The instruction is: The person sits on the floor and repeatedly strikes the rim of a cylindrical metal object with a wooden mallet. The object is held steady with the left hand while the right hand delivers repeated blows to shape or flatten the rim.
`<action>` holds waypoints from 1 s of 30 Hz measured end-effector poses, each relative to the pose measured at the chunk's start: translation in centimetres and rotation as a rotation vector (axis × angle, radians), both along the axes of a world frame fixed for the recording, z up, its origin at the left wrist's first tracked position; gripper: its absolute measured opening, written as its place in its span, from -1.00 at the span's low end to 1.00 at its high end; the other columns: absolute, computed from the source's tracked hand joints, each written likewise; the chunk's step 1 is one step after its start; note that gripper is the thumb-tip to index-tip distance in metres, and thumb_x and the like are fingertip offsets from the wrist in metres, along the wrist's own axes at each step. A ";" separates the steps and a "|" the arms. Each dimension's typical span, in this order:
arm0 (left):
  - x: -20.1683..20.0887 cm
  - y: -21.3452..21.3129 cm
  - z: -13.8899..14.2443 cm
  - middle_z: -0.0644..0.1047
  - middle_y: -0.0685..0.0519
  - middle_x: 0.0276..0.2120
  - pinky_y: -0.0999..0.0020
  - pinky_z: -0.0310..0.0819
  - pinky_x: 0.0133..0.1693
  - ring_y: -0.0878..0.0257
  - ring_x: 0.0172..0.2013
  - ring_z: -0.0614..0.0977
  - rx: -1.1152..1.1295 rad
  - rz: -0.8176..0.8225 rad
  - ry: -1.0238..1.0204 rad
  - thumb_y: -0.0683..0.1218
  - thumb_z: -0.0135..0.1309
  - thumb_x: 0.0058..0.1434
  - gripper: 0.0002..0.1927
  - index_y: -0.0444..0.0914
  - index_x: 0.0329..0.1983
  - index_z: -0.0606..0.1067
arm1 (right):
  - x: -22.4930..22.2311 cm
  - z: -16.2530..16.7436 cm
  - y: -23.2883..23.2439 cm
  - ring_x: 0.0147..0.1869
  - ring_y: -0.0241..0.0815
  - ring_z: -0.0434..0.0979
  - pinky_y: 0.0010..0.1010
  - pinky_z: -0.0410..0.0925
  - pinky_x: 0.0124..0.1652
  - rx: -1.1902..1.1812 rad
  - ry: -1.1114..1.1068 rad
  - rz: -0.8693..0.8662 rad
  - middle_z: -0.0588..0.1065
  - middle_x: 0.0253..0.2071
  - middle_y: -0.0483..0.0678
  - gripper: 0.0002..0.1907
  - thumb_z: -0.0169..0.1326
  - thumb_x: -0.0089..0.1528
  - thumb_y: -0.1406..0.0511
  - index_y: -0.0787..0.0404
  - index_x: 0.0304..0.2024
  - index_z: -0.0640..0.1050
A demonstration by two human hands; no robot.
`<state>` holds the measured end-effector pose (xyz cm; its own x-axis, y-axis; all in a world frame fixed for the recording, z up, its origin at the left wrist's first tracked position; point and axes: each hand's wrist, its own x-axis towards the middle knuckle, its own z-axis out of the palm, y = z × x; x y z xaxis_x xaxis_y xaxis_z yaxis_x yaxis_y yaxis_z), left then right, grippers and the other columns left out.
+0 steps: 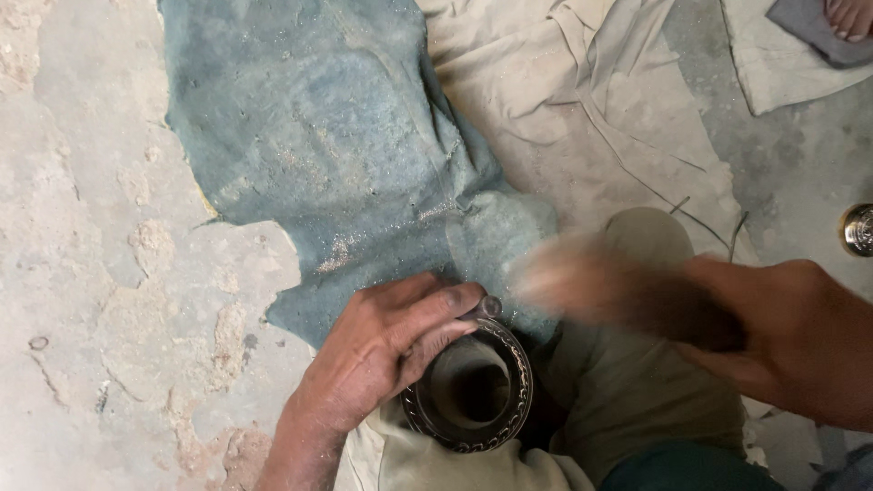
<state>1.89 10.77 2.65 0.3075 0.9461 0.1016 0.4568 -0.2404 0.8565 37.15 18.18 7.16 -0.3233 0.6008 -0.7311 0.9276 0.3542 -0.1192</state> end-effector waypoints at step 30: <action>0.8 -3.2 -2.5 0.66 0.00 -0.26 0.40 0.59 -0.43 0.26 -0.38 0.71 0.024 0.337 -0.093 -0.13 0.31 0.20 -0.70 -0.22 -0.02 0.55 | -3.6 3.2 2.2 -0.53 -0.36 0.64 -0.43 0.48 -0.45 0.024 0.054 -0.102 0.55 -0.56 -0.22 -0.37 0.41 0.02 0.09 -0.14 0.14 0.52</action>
